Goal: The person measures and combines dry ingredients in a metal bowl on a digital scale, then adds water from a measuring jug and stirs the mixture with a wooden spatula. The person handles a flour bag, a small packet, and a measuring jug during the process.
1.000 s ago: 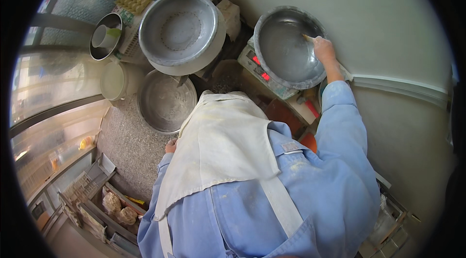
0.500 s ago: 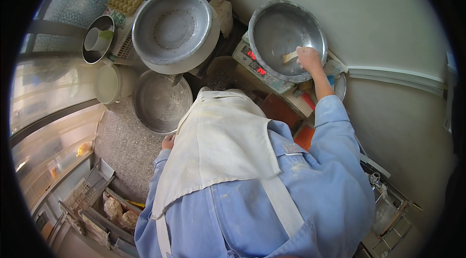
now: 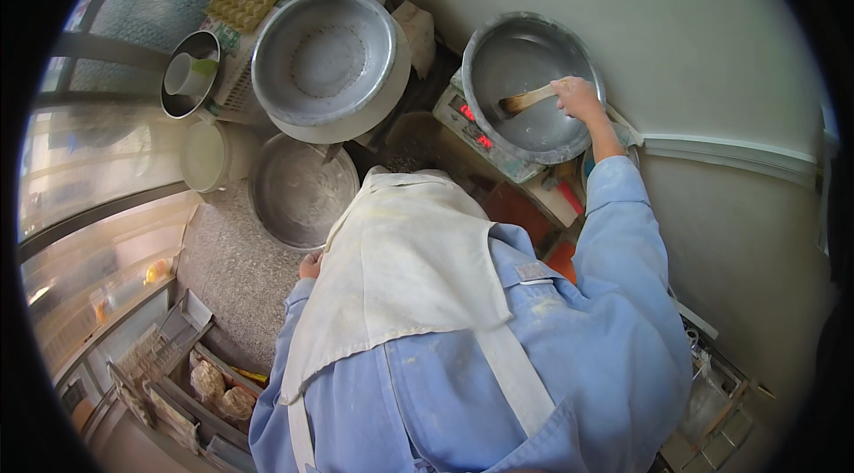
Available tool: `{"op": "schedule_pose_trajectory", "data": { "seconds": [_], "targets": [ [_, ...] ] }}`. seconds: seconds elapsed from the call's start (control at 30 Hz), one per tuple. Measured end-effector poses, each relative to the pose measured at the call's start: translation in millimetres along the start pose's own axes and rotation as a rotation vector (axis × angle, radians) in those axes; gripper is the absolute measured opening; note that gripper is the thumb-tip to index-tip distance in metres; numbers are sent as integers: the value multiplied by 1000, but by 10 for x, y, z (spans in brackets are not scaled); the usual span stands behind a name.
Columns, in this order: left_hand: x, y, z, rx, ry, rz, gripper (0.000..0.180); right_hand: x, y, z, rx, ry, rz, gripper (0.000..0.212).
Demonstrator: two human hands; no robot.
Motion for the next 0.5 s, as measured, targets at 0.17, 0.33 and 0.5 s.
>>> {"op": "schedule_pose_trajectory", "data": {
  "seconds": [0.17, 0.33, 0.5],
  "targets": [
    [396, -17, 225, 15, -43, 62, 23, -217, 218, 219, -172, -78, -101, 31],
    [550, -41, 263, 31, -49, 8, 24, -341, 282, 333, -458, -86, -206, 31],
    [568, -91, 223, 1, -43, 23, 24, -254, 112, 407, -532, -107, -171, 31]
  ]
}}
Point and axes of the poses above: each hand's wrist, its own z-axis towards the middle knuckle, its own y-axis out of the back of the hand, x = y × z, the point moved 3 cm from there along z, towards the middle knuckle, and after that the axes turned 4 degrees about y, right-handed, at the moved point
